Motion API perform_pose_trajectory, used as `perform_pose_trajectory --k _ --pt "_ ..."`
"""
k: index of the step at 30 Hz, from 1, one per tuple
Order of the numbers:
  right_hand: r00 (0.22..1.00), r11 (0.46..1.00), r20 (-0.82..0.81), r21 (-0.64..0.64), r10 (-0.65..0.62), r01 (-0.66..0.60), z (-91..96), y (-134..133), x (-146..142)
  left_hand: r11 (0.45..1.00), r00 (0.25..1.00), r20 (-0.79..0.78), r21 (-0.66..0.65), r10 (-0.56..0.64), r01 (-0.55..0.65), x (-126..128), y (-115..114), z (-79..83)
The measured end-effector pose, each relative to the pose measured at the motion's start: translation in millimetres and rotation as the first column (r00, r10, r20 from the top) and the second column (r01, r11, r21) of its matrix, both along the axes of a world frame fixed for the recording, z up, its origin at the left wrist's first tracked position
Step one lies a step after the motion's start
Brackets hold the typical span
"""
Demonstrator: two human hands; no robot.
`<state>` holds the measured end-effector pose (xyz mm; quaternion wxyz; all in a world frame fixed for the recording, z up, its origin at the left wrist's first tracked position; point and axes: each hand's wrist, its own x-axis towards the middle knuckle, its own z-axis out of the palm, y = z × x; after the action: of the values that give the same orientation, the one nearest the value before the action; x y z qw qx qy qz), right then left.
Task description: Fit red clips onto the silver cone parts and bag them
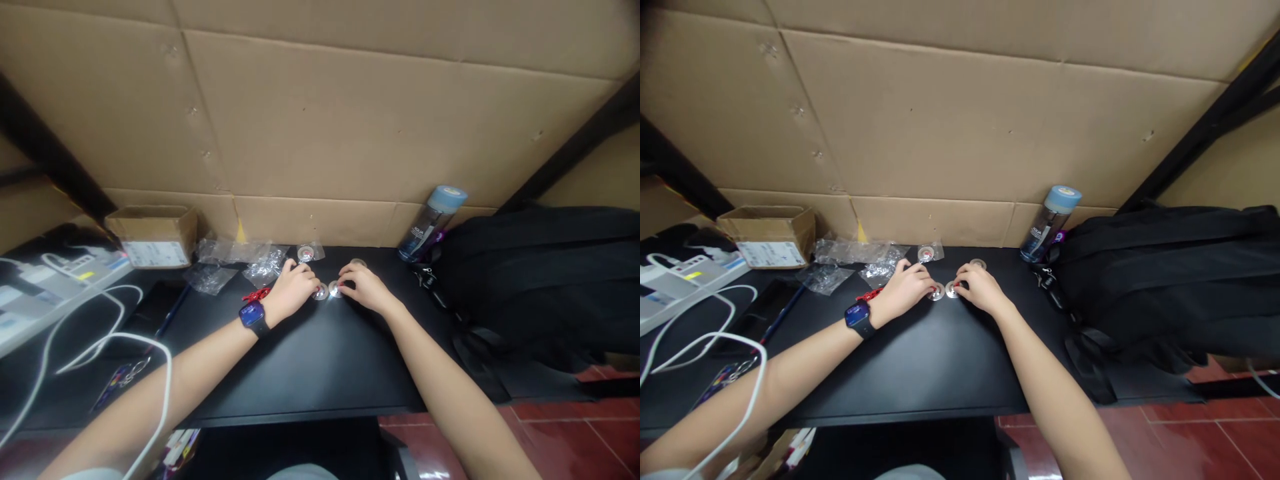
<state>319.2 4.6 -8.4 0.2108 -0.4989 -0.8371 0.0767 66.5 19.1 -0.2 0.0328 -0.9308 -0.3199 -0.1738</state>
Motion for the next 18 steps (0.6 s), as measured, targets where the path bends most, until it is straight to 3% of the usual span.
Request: perform_pose_trajectory --k 6,8,11,14,18 --pt "0.997 0.994 -0.067 0.104 0.047 -0.04 1.3 0 -5 0.994 0.979 0.194 -0.1 0.067 -0.048 -8 -7 1.2" --pt "0.979 0.988 -0.196 0.149 0.065 -0.036 7.7 -3 -9 0.975 0.93 0.339 -0.211 0.142 -0.072 -10 -7 3.0" --pt "0.905 0.975 -0.42 0.222 0.072 0.026 19.2 -12 -21 0.923 0.8 0.543 -0.382 0.255 -0.035 -12 -7 5.9" --pt "0.832 0.964 -0.552 0.247 0.051 0.104 26.3 -22 -37 0.889 0.688 0.651 -0.457 0.321 0.018 -13 -11 7.4" --pt "0.785 0.973 -0.617 0.206 0.046 0.105 24.3 -30 -57 0.879 0.659 0.681 -0.472 0.319 0.063 -14 -20 8.7"
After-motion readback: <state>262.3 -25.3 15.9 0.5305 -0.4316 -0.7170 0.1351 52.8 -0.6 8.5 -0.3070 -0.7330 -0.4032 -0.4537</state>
